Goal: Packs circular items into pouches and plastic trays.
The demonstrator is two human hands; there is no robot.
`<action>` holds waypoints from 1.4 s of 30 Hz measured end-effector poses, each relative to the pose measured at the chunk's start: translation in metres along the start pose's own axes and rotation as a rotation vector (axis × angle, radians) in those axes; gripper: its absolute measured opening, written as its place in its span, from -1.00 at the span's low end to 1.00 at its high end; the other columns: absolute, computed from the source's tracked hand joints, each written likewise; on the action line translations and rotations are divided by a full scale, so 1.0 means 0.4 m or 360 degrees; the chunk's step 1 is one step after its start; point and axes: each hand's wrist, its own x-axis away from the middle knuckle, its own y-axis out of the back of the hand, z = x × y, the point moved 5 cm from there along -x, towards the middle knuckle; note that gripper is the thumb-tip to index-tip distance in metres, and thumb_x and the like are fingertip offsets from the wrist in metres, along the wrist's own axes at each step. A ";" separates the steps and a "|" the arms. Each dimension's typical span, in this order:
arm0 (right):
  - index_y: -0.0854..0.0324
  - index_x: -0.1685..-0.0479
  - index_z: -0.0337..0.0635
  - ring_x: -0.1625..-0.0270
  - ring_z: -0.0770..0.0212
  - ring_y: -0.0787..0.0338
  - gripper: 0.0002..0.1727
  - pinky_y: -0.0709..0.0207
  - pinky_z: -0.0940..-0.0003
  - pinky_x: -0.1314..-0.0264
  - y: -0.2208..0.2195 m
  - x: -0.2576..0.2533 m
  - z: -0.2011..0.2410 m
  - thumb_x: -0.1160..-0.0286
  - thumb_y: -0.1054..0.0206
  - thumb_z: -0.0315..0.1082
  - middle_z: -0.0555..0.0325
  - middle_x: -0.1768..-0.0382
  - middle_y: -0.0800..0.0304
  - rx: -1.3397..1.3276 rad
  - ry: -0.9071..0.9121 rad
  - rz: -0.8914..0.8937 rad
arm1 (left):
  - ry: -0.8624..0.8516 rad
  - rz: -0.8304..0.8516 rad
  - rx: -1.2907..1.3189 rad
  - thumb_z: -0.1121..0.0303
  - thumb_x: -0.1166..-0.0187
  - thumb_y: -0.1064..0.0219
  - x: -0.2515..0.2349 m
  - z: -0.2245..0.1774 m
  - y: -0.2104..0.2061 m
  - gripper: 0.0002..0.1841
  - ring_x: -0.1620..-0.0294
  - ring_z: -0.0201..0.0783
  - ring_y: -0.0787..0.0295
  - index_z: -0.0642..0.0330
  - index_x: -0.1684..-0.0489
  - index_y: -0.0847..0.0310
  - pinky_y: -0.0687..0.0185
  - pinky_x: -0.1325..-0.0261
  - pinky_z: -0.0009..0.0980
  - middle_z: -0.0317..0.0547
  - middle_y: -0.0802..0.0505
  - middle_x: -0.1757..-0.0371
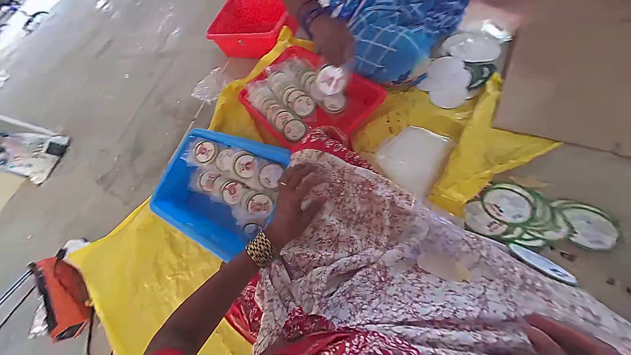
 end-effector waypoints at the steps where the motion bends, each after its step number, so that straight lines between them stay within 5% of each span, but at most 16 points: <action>1: -0.61 0.04 -0.73 0.11 0.35 -0.80 -0.66 -0.68 0.49 -0.10 -0.001 0.007 0.000 -0.65 -0.30 -0.43 -0.34 0.13 -0.79 0.0043 -0.0032 -0.0004 | -0.0077 0.0144 0.0004 0.10 -0.59 -0.36 -0.007 -0.035 -0.042 -0.61 -0.62 0.14 -0.49 0.15 -0.20 -0.80 -0.15 -0.69 0.25 0.06 -0.75 -0.44; 6: -0.73 -0.01 -0.52 0.13 0.19 -0.88 -0.68 -0.76 0.29 -0.07 0.008 0.036 0.005 -0.60 -0.34 -0.33 -0.22 0.10 -0.88 0.0251 -0.0143 -0.0099 | -0.0423 0.1374 -0.0044 0.21 -0.68 -0.29 0.065 -0.153 -0.260 -0.56 -0.69 0.03 -0.45 0.11 -0.50 -0.60 0.13 -0.74 0.44 -0.02 -0.66 -0.58; 10: -0.83 0.05 -0.25 0.14 0.13 -0.91 -0.57 -0.79 0.14 0.04 -0.028 0.008 -0.014 -0.56 -0.25 -0.05 0.02 0.14 -0.92 0.0512 -0.0051 -0.0223 | -0.0615 0.1773 0.0001 0.51 -0.72 -0.11 0.147 -0.186 -0.324 -0.57 -0.75 0.07 -0.33 0.23 -0.55 -0.51 0.20 -0.78 0.36 0.04 -0.57 -0.65; 14: -0.73 -0.28 -0.25 -0.40 -0.24 -0.71 -0.40 -0.55 -0.23 -0.42 -0.125 -0.075 -0.040 -0.30 -0.56 -0.05 -0.15 -0.31 -0.79 0.0611 -0.0005 0.0090 | -0.0508 0.1482 0.0230 0.47 -0.71 -0.15 0.125 -0.191 -0.312 -0.75 -0.34 -0.05 -0.78 0.23 -0.08 -0.77 -0.21 -0.70 0.20 -0.02 -0.88 -0.18; 16: -0.68 -0.40 -0.23 -0.55 -0.29 -0.60 -0.39 -0.33 -0.31 -0.61 -0.191 -0.115 -0.074 -0.38 -0.48 -0.08 -0.19 -0.44 -0.70 0.0780 0.0034 0.0270 | -0.0355 0.1288 0.0283 0.37 -0.74 -0.14 0.101 -0.187 -0.299 -0.74 -0.09 -0.10 -0.87 0.20 0.03 -0.81 -0.53 -0.49 0.06 -0.05 -0.92 0.04; 19: -0.80 -0.12 -0.28 -0.30 -0.18 -0.82 -0.71 -0.34 -0.23 -0.63 -0.236 -0.161 -0.102 -0.59 -0.22 -0.49 -0.13 -0.15 -0.89 0.0910 -0.0039 0.0299 | 0.0027 0.1212 0.0427 0.27 -0.74 -0.13 0.074 -0.174 -0.284 -0.70 -0.01 -0.24 -0.85 0.13 -0.09 -0.81 -0.72 -0.18 -0.13 -0.13 -0.90 0.03; 22: -0.86 0.18 -0.31 -0.02 -0.14 -0.93 -0.78 -0.61 -0.14 -0.37 -0.205 -0.163 -0.062 -0.51 -0.25 -0.55 -0.10 0.14 -0.95 0.0822 0.0137 0.0025 | 0.0629 0.1068 0.1058 0.25 -0.79 -0.10 0.078 -0.154 -0.299 -0.68 0.23 -0.35 -0.78 0.22 -0.11 -0.75 -0.74 0.11 -0.35 -0.18 -0.86 0.14; 24: -0.84 0.31 -0.22 0.06 -0.03 -0.94 -0.79 -0.73 -0.04 -0.19 -0.182 -0.136 -0.013 -0.51 -0.26 -0.48 0.02 0.21 -0.95 0.0689 0.0451 -0.0121 | 0.0981 0.1011 0.1462 0.14 -0.87 0.14 0.073 -0.159 -0.323 -0.47 -0.07 -0.16 -0.88 0.43 -0.32 -0.60 -0.79 -0.19 -0.21 0.03 -0.90 -0.08; 26: -0.83 0.35 -0.09 0.01 0.11 -0.92 -0.75 -0.73 0.13 -0.21 -0.182 -0.097 0.036 -0.57 -0.21 -0.39 0.16 0.19 -0.95 0.0606 0.0717 -0.0111 | 0.1317 0.0972 0.1684 -0.08 -0.88 0.37 0.065 -0.184 -0.346 -0.28 -0.15 -0.14 -0.86 0.39 -0.51 -0.43 -0.79 -0.21 -0.16 0.04 -0.87 -0.17; 29: -0.79 0.40 0.02 -0.07 0.17 -0.87 -0.77 -0.69 0.25 -0.17 -0.205 -0.037 0.090 -0.52 -0.23 -0.41 0.28 0.16 -0.93 0.0691 0.0913 -0.0031 | 0.1605 0.0903 0.1885 0.24 -0.84 -0.04 0.050 -0.227 -0.365 -0.66 0.05 -0.20 -0.89 0.33 -0.25 -0.55 -0.83 -0.08 -0.21 -0.03 -0.89 0.06; 31: -0.80 0.35 0.05 -0.14 0.17 -0.85 -0.77 -0.67 0.22 -0.22 -0.207 -0.013 0.095 -0.57 -0.23 -0.22 0.28 0.07 -0.94 0.0648 0.0856 0.0032 | 0.1507 0.0905 0.1854 0.59 -0.66 -0.22 0.029 -0.263 -0.368 -0.89 0.30 -0.29 -0.90 0.32 0.11 -0.68 -0.85 0.08 -0.33 -0.14 -0.92 0.33; 34: -0.80 -0.12 -0.09 -0.38 0.14 -0.74 -0.36 -0.59 0.16 -0.44 -0.152 0.002 0.082 -0.60 -0.20 0.31 0.07 -0.26 -0.83 0.0160 0.0490 -0.0194 | 0.1025 0.0998 0.1832 0.64 -0.60 -0.24 0.008 -0.304 -0.352 -0.85 0.32 -0.37 -0.90 0.34 0.12 -0.75 -0.84 0.01 -0.41 -0.21 -0.93 0.36; 37: -0.49 -0.49 -0.33 -0.41 0.23 -0.66 -0.14 -0.62 0.29 -0.37 -0.093 -0.021 0.070 -0.50 -0.34 0.29 -0.09 -0.42 -0.64 -0.0240 0.0175 -0.0535 | 0.0572 0.0954 0.1725 0.61 -0.50 -0.37 0.007 -0.331 -0.334 -0.91 0.30 -0.46 -0.88 0.28 0.20 -0.78 -0.83 0.03 -0.47 -0.30 -0.93 0.36; 38: -0.50 -0.48 -0.34 -0.29 0.30 -0.70 -0.16 -0.65 0.36 -0.25 -0.087 -0.031 0.065 -0.44 -0.42 0.22 -0.01 -0.35 -0.68 -0.0357 0.0088 -0.0545 | 0.0455 0.0929 0.1689 0.58 -0.47 -0.43 0.009 -0.339 -0.330 -0.94 0.28 -0.46 -0.88 0.29 0.23 -0.79 -0.84 0.03 -0.47 -0.29 -0.92 0.35; 41: -0.78 0.24 -0.14 0.13 0.54 -0.84 -0.87 -0.74 0.55 -0.04 -0.091 -0.052 0.066 -0.38 -0.52 -0.28 0.38 0.24 -0.90 -0.0732 0.0024 -0.0440 | 0.0261 0.0914 0.1512 0.45 -0.44 -0.51 0.012 -0.354 -0.322 -0.86 0.14 -0.48 -0.85 0.31 0.16 -0.81 -0.80 -0.08 -0.47 -0.26 -0.91 0.23; 42: -0.76 0.36 -0.11 0.21 0.60 -0.80 -0.91 -0.70 0.61 0.03 -0.092 -0.055 0.070 -0.42 -0.49 -0.31 0.43 0.34 -0.86 -0.0714 0.0055 -0.0436 | 0.0217 0.0969 0.1413 0.37 -0.47 -0.50 0.013 -0.355 -0.321 -0.81 0.08 -0.51 -0.84 0.28 0.10 -0.80 -0.77 -0.13 -0.47 -0.29 -0.91 0.17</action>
